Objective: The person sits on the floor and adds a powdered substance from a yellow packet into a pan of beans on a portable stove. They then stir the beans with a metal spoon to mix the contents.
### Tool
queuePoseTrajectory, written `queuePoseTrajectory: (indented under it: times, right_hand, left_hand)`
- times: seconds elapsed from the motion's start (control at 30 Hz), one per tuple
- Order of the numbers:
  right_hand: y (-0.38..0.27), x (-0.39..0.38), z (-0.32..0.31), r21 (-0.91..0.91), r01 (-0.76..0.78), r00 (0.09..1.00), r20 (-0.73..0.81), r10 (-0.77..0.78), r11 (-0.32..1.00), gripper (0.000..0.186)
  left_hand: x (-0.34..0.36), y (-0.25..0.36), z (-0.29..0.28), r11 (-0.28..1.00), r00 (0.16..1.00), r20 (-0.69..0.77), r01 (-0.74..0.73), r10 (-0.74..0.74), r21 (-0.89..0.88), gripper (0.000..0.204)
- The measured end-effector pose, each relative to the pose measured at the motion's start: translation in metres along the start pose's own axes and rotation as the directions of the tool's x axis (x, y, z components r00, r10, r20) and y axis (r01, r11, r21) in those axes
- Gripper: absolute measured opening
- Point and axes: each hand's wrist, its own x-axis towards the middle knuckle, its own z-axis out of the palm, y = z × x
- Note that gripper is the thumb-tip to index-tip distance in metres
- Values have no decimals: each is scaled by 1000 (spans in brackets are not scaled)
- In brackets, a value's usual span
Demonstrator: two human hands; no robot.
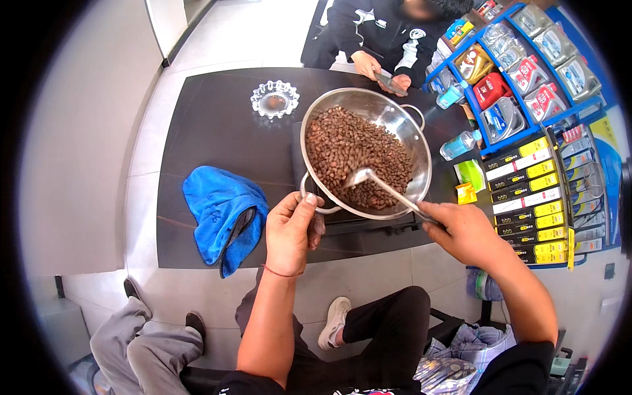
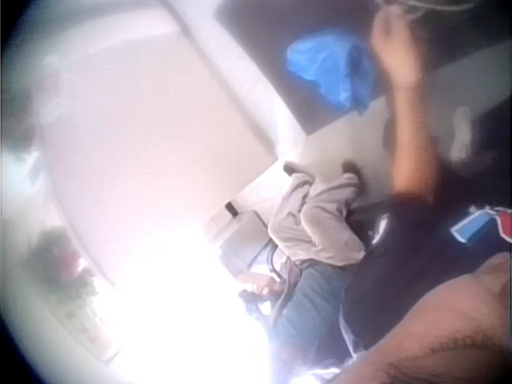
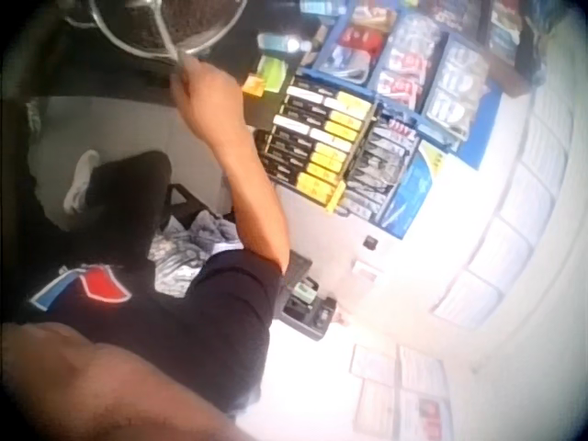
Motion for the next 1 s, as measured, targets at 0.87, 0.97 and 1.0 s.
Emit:
queuePoseTrajectory:
  times: [0.87, 0.97, 1.0]
  right_hand:
    - [27, 74, -20, -476, 72, 990, -70, -119, 877, 39]
    - [29, 65, -36, -455, 42, 999, 28, -33, 890, 37]
    - [30, 62, -41, -429, 35, 997, 73, -4, 903, 36]
  left_hand:
    - [-1, 0, 1, 1000, 1000, -11, 2, -2, 5, 25]
    - [0, -1, 0, 1000, 1000, -10, 7, -7, 2, 25]
    - [0, -1, -1, 1000, 1000, -14, 3, -3, 2, 24]
